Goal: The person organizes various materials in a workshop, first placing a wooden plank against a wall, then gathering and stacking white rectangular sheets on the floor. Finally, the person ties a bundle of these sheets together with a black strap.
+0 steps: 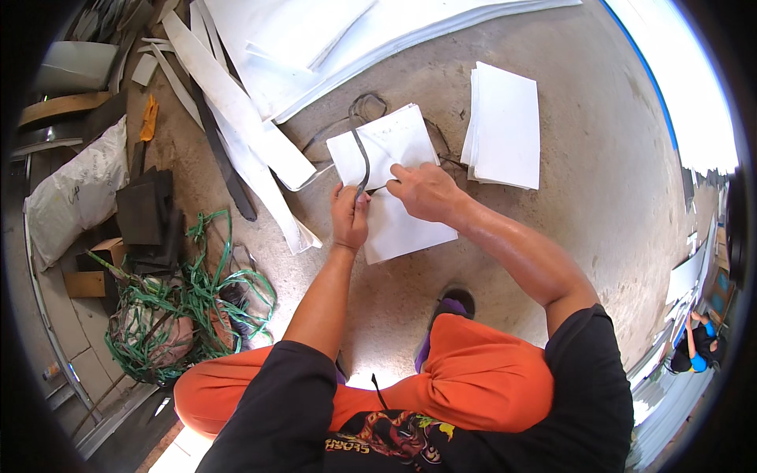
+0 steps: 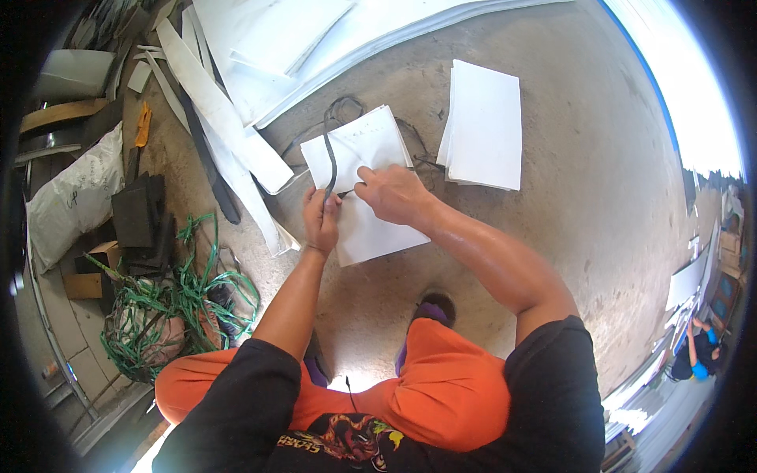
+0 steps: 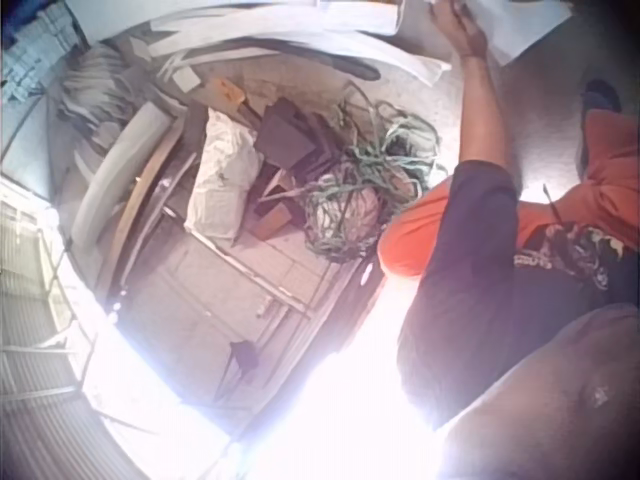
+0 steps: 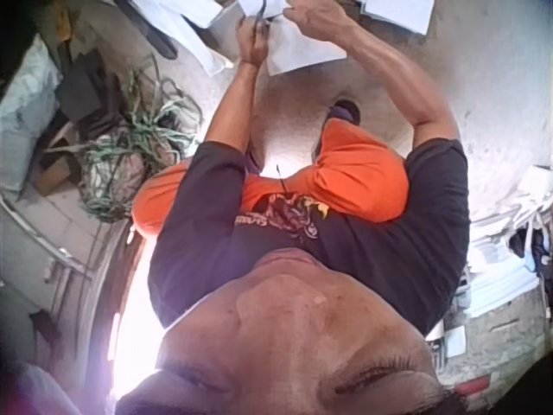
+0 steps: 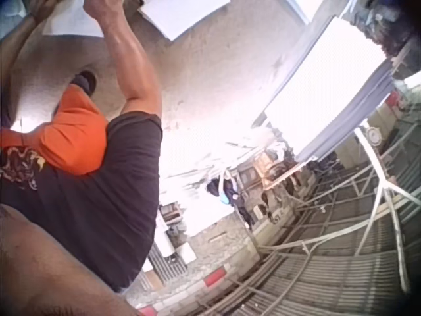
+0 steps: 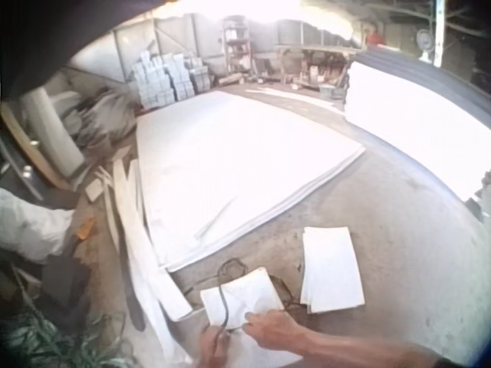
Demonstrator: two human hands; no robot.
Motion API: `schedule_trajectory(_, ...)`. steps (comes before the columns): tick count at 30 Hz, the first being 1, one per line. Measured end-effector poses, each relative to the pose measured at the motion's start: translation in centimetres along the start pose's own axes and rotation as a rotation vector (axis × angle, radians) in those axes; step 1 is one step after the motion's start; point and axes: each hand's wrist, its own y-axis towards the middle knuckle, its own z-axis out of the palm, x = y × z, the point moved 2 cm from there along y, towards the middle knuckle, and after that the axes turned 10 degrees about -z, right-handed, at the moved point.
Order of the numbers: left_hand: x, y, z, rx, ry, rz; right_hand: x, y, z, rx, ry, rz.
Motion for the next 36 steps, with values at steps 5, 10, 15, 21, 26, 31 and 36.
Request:
schedule_trajectory(5,-0.4,0.3,0.3,-0.057,-0.037,0.03,-0.7,-1.0,1.1,-0.035,-0.14,-0.181)
schedule_trajectory(10,-0.1,0.4,-0.4,-0.017,-0.1,-0.092,-0.8,-1.3,1.6,-0.143,-0.182,-0.287)
schedule_trajectory(15,1.2,1.1,-0.5,-0.004,-0.253,-0.37,1.5,-1.4,3.0,-0.134,-0.208,-0.164)
schedule_trajectory(21,-4.0,9.6,-3.5,0.114,-0.024,-0.297,2.5,-2.7,3.2,-0.057,-0.15,-0.001)
schedule_trajectory(26,-6.7,19.3,-1.1,0.411,0.354,-0.041,2.2,-3.2,4.0,-0.181,-0.108,0.025)
schedule_trajectory(31,-9.3,22.6,5.2,0.736,0.497,-0.171,1.7,-4.5,3.8,-0.246,-0.117,0.023)
schedule_trajectory(36,-5.3,23.5,8.7,0.733,0.476,-0.131,1.4,-5.0,4.0,-0.303,-0.088,0.022)
